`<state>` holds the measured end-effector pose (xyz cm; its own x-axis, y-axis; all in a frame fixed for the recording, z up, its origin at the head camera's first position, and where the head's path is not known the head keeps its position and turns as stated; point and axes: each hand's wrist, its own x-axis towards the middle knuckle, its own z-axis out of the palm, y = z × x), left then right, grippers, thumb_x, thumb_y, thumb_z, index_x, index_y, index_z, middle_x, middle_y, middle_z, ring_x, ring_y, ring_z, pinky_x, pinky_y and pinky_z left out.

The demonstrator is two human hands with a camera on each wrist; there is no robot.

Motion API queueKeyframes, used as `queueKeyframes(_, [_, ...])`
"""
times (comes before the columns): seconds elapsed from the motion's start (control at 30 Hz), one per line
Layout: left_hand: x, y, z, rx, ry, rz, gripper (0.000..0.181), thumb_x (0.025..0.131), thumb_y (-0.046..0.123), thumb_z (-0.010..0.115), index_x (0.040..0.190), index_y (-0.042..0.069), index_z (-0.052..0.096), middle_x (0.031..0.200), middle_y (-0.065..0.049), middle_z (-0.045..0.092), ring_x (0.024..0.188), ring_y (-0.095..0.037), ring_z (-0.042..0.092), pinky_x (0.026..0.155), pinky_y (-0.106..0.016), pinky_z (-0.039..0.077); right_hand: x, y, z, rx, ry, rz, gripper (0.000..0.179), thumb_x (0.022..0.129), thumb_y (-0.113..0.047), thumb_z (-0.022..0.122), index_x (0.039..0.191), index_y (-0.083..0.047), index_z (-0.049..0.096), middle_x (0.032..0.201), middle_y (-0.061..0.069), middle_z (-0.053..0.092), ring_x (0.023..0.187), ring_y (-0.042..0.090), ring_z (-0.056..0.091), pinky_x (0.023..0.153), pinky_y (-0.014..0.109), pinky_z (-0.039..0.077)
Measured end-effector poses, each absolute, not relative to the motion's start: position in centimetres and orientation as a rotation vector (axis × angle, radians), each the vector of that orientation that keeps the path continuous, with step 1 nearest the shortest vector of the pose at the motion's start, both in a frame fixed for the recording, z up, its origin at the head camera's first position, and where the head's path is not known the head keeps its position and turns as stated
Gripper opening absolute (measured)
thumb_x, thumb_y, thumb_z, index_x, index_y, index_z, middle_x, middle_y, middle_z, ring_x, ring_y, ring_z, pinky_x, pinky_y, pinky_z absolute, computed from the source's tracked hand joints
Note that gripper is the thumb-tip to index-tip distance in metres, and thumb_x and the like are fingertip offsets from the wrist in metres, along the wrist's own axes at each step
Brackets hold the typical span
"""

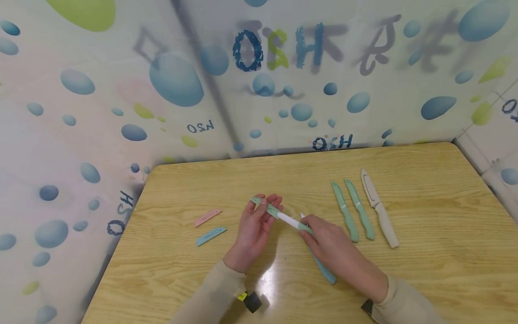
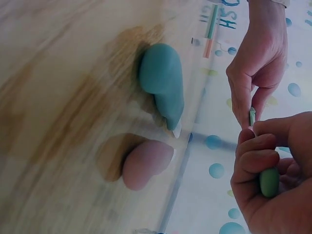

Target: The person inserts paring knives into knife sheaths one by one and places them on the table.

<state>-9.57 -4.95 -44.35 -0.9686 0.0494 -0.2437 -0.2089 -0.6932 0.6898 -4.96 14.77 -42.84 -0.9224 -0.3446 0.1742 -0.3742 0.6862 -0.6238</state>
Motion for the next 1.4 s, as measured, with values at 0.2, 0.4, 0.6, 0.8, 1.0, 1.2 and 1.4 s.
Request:
queueKeyframes(0.2, [-9.5,-4.6,-44.4,-0.308,1.164,2.750,0.006,0.110,0.005,0.046,0.115,0.007,0.049,0.129,-0.020,0.066,0.123,-0.029,0.066,0.104,-0.040,0.054,-5.1,14.6,-42.9,0.609,-2.837,1.058,0.016,0.099,-0.011,0.072,0.113,-0.009,0.066,0.082,-0.011,0.060,0.064,0.002,0.045,0.052,0.021,0.040])
queueKeyframes(0.4, [-9.4,-4.4,-44.4,-0.295,1.178,2.745,0.007,0.110,0.004,0.046,0.116,0.007,0.048,0.136,-0.023,0.062,0.126,-0.030,0.064,0.106,-0.040,0.053,-5.1,14.4,-42.9,0.603,-2.854,1.039,0.017,0.099,-0.012,0.071,0.114,-0.007,0.065,0.081,-0.010,0.059,0.063,0.003,0.044,0.051,0.021,0.040])
queueKeyframes(0.6, [-9.2,-4.2,-44.4,-0.296,1.167,2.750,0.006,0.110,0.004,0.047,0.116,0.006,0.048,0.137,-0.023,0.061,0.128,-0.031,0.063,0.105,-0.039,0.054,-5.0,14.3,-42.9,0.593,-2.868,1.042,0.017,0.100,-0.014,0.071,0.116,-0.008,0.065,0.081,-0.012,0.058,0.063,0.003,0.044,0.050,0.021,0.039])
queueKeyframes(0.8, [-9.2,-4.1,-44.5,-0.282,1.165,2.750,0.005,0.110,0.005,0.047,0.114,0.007,0.049,0.136,-0.022,0.061,0.128,-0.032,0.062,0.106,-0.039,0.053,-5.2,14.1,-42.8,0.602,-2.858,1.062,0.017,0.101,-0.012,0.069,0.116,-0.007,0.064,0.080,-0.011,0.056,0.063,0.003,0.043,0.050,0.022,0.039])
queueKeyframes(1.0, [-9.1,-4.0,-44.4,-0.289,1.155,2.753,0.005,0.110,0.005,0.047,0.115,0.007,0.049,0.136,-0.022,0.062,0.128,-0.031,0.063,0.106,-0.039,0.053,-5.3,14.0,-42.7,0.601,-2.869,1.093,0.016,0.102,-0.011,0.068,0.116,-0.006,0.064,0.079,-0.011,0.054,0.061,0.003,0.042,0.049,0.022,0.039])
queueKeyframes(1.2, [-9.1,-4.0,-44.5,-0.282,1.174,2.743,0.005,0.110,0.006,0.048,0.115,0.007,0.048,0.137,-0.022,0.062,0.127,-0.031,0.063,0.106,-0.038,0.053,-5.4,13.8,-42.6,0.602,-2.871,1.099,0.015,0.101,-0.009,0.068,0.115,-0.006,0.063,0.079,-0.009,0.055,0.062,0.004,0.042,0.050,0.021,0.039])
queueKeyframes(1.4, [-9.1,-3.8,-44.5,-0.279,1.172,2.730,0.005,0.110,0.006,0.048,0.115,0.006,0.048,0.136,-0.022,0.061,0.126,-0.029,0.064,0.106,-0.038,0.053,-5.6,13.6,-42.6,0.607,-2.868,1.096,0.014,0.101,-0.009,0.068,0.114,-0.007,0.064,0.081,-0.008,0.056,0.064,0.005,0.044,0.052,0.021,0.040])
